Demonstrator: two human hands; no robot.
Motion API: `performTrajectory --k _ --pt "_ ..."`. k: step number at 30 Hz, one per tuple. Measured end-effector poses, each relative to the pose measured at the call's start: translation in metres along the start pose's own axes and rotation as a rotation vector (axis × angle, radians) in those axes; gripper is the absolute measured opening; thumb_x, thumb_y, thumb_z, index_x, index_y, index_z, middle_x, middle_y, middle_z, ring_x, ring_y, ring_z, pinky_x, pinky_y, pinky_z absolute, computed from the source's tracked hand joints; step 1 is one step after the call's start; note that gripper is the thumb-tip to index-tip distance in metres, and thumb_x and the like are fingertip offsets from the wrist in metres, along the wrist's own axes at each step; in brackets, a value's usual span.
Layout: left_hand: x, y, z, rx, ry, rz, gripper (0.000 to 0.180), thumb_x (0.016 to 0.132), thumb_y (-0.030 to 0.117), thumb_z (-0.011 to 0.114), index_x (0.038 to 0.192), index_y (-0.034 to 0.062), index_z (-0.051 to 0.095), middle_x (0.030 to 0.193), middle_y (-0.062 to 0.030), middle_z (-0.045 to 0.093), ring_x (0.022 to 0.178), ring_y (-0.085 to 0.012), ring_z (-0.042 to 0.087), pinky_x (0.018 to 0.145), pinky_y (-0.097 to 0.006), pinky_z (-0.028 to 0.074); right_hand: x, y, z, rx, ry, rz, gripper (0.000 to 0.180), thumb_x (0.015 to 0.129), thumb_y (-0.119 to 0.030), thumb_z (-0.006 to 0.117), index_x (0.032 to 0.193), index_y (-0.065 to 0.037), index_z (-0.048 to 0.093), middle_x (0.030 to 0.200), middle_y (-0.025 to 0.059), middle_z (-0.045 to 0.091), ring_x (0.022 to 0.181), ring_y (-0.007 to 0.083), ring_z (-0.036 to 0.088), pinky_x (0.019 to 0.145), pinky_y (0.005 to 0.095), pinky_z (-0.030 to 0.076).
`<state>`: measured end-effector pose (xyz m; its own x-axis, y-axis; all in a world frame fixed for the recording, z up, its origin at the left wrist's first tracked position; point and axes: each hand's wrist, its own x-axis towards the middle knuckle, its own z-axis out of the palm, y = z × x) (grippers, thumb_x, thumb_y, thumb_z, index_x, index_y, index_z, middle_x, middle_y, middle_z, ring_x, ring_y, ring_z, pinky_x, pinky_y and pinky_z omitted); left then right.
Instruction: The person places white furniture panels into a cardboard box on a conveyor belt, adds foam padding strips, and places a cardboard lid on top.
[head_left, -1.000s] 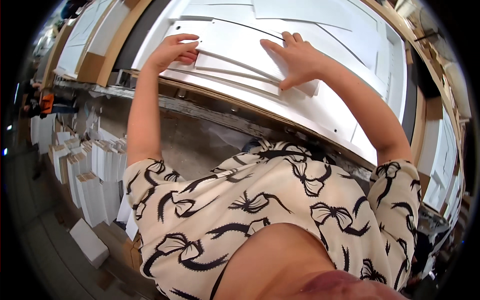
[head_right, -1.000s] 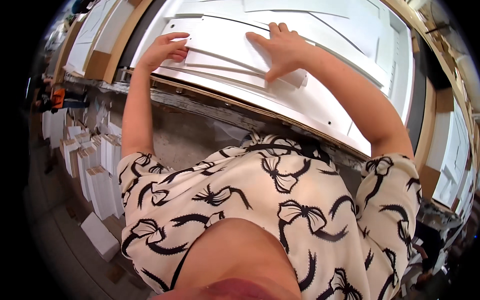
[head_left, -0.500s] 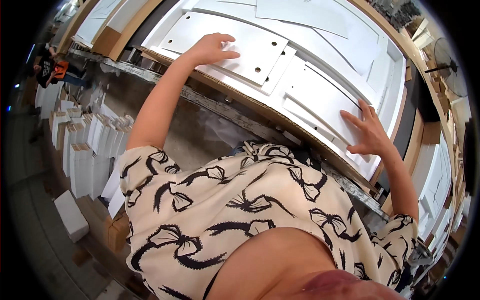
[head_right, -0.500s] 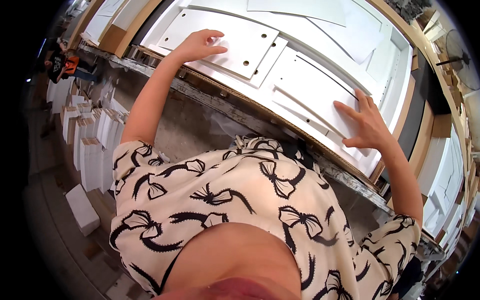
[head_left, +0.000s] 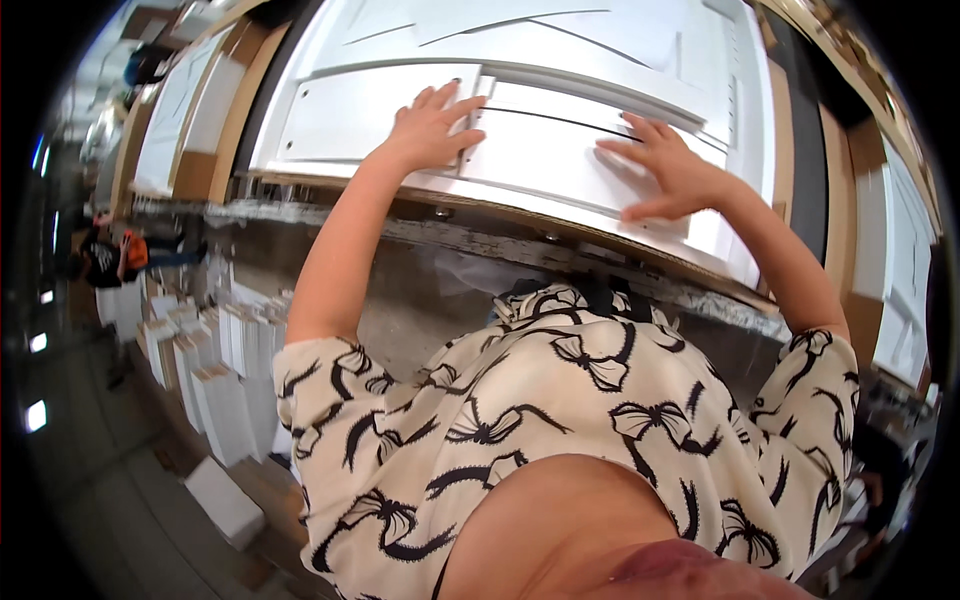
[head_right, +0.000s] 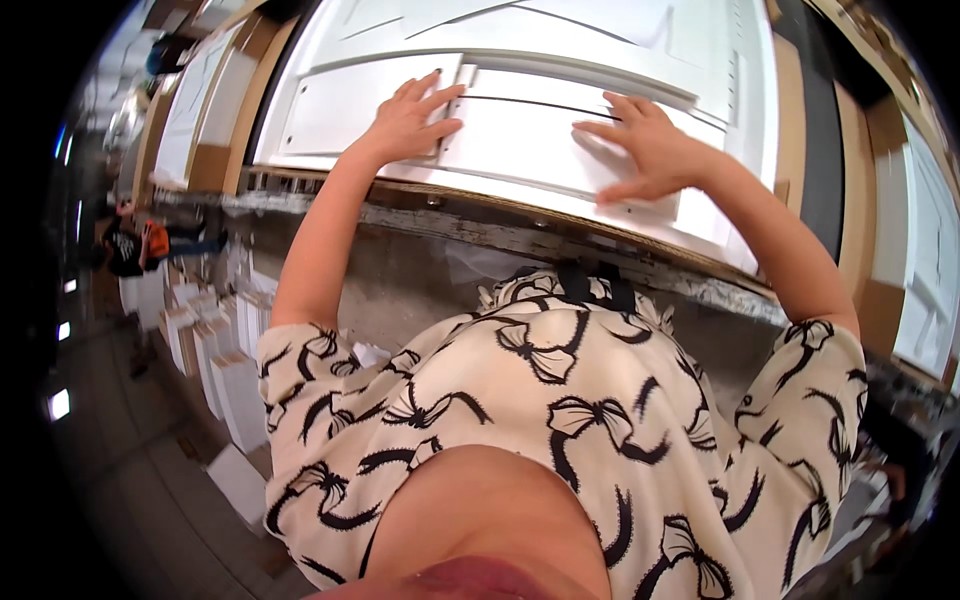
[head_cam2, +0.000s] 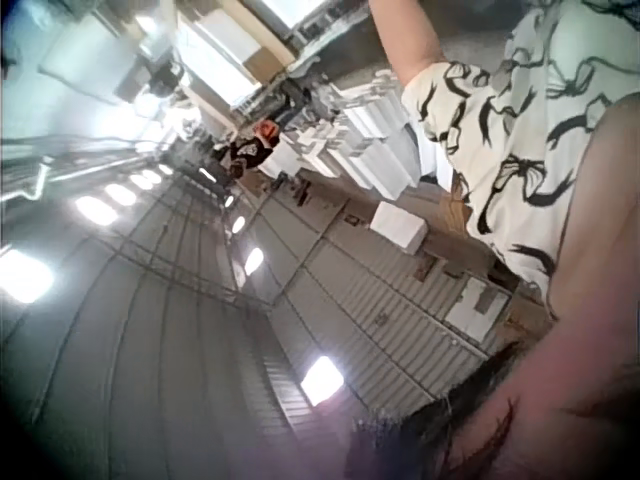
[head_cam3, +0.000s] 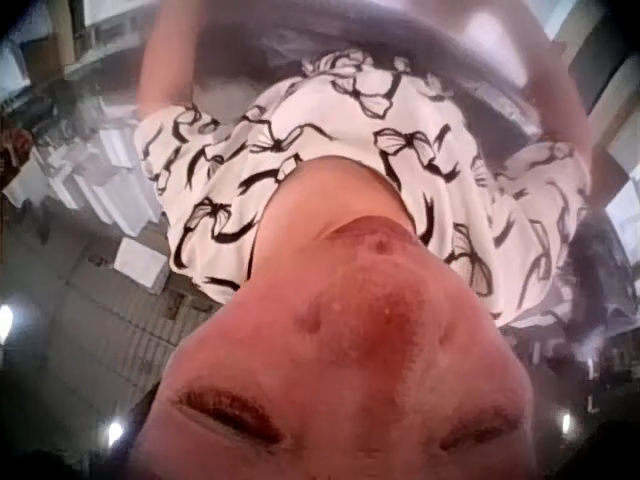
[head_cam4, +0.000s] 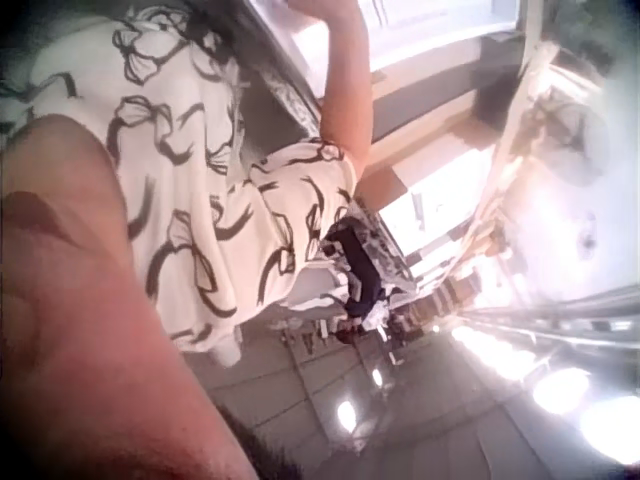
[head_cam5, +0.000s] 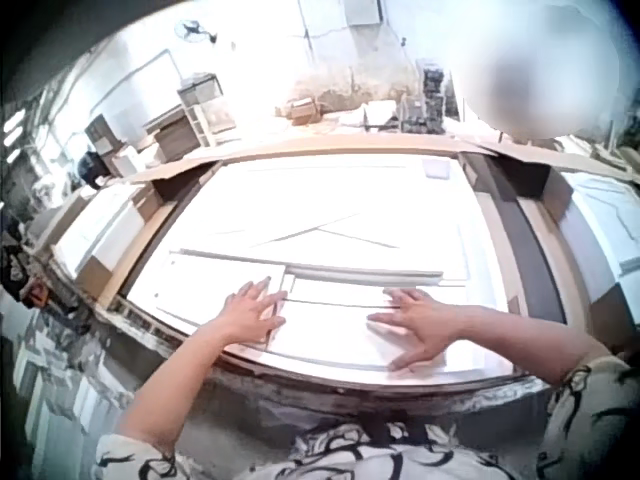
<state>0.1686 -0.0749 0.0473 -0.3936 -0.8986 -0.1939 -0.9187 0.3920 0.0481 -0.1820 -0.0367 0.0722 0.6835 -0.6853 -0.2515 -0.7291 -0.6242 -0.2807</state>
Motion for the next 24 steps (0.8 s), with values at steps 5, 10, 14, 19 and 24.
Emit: performTrajectory --k 5,10,14,19,24 --pt "-0.01 0.006 -0.004 0.053 0.04 -0.011 0.07 0.075 0.058 0.058 0.135 0.0306 0.036 0.145 -0.0096 0.026 0.135 -0.0346 0.017 0.108 -0.048 0.018 -0.037 0.031 -0.013 0.171 0.131 0.382 0.058 0.082 -0.027 0.062 0.133 -0.009 0.039 0.119 0.0208 0.05 0.1 0.0274 0.052 0.086 0.0382 0.044" --pt "-0.008 0.032 -0.004 -0.024 0.027 0.157 0.104 0.051 0.063 0.074 0.137 0.0245 0.032 0.145 -0.0135 0.022 0.134 -0.0357 0.017 0.108 -0.048 0.015 -0.048 0.014 0.018 0.377 0.219 0.448 0.055 0.078 -0.016 0.061 0.125 0.002 0.041 0.106 0.0194 0.048 0.078 0.0247 0.056 0.072 0.0315 0.046" --pt "0.001 0.018 -0.011 -0.082 -0.047 0.213 0.105 0.049 0.059 0.076 0.138 0.0258 0.031 0.144 -0.014 0.024 0.135 -0.0347 0.016 0.108 -0.051 0.014 -0.038 0.005 0.016 0.418 0.197 0.513 0.065 0.074 -0.021 0.062 0.128 0.004 0.038 0.114 0.0259 0.048 0.098 0.0354 0.055 0.085 0.036 0.045" --pt "0.002 0.021 -0.017 -0.01 -0.037 0.262 0.098 0.048 0.039 0.077 0.136 0.0215 0.036 0.138 -0.0221 0.03 0.13 -0.0364 0.026 0.106 -0.049 0.019 -0.036 0.021 0.035 0.555 0.337 0.62 0.079 0.067 -0.02 0.071 0.133 0.002 0.035 0.115 0.0213 0.049 0.072 0.0202 0.058 0.066 0.0296 0.048" --pt "-0.007 0.029 -0.022 -0.092 -0.086 0.268 0.104 0.046 0.026 0.078 0.138 0.0176 0.03 0.136 -0.0216 0.03 0.127 -0.0353 0.029 0.106 -0.042 0.024 -0.035 -0.003 0.021 0.733 0.336 0.63 0.07 0.069 -0.014 0.067 0.13 0.004 0.038 0.11 0.0205 0.051 0.069 0.0204 0.062 0.065 0.0301 0.049"
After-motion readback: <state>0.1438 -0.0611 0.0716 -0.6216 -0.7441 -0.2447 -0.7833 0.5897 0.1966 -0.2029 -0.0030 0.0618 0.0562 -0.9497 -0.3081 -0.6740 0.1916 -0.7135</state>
